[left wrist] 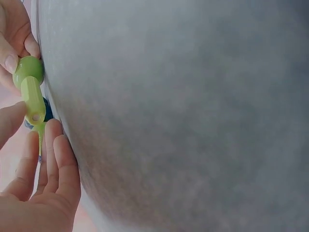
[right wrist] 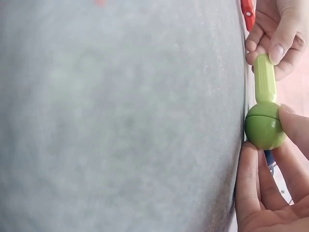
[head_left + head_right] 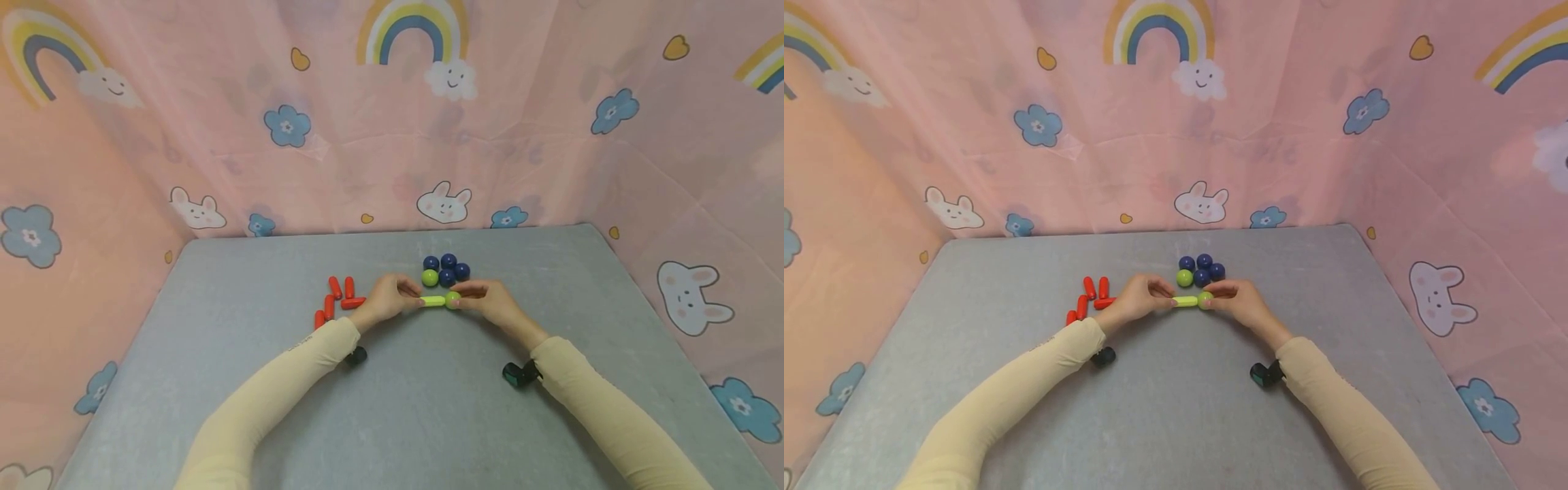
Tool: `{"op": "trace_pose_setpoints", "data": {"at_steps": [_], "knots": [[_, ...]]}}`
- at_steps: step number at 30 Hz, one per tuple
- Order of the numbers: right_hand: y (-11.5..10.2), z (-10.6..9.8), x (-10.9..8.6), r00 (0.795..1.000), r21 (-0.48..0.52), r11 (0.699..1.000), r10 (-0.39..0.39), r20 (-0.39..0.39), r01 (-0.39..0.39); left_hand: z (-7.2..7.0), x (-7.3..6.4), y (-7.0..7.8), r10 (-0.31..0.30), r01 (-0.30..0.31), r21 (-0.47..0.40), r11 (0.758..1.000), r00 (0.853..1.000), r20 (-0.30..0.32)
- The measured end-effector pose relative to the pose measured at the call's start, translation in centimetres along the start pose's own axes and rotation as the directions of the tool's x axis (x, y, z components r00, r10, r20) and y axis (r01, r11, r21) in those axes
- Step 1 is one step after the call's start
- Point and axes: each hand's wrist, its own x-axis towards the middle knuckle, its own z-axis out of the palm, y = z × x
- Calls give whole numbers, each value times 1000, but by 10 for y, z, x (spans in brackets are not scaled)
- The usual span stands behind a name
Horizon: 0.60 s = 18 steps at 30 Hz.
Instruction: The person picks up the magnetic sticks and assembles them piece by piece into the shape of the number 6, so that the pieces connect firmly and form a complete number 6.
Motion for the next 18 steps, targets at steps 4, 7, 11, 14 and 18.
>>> {"op": "trace_pose_setpoints", "data": {"at_steps": [4, 7, 11, 14, 18], "knots": [[0, 0, -1, 1000, -5, 1000, -4, 8, 4, -1, -1, 1, 1, -1, 6, 1000, 1000, -4], [0, -1, -2, 1000, 0, 1000, -6, 12, 6, -1, 0, 3, -5, 5, 2, 1000, 1000, -16], [-2, -1, -3, 1000, 11, 1000, -5, 13, 5, -2, 3, 6, -14, 13, -9, 1000, 998, -63], [-3, -1, -4, 1000, 14, 1000, -5, 13, 5, -3, 8, 8, -27, 26, -14, 1000, 995, -101], [-3, -1, -4, 1000, 17, 1000, -7, 9, 7, -5, 15, 8, -53, 50, -27, 998, 991, -126]]}}
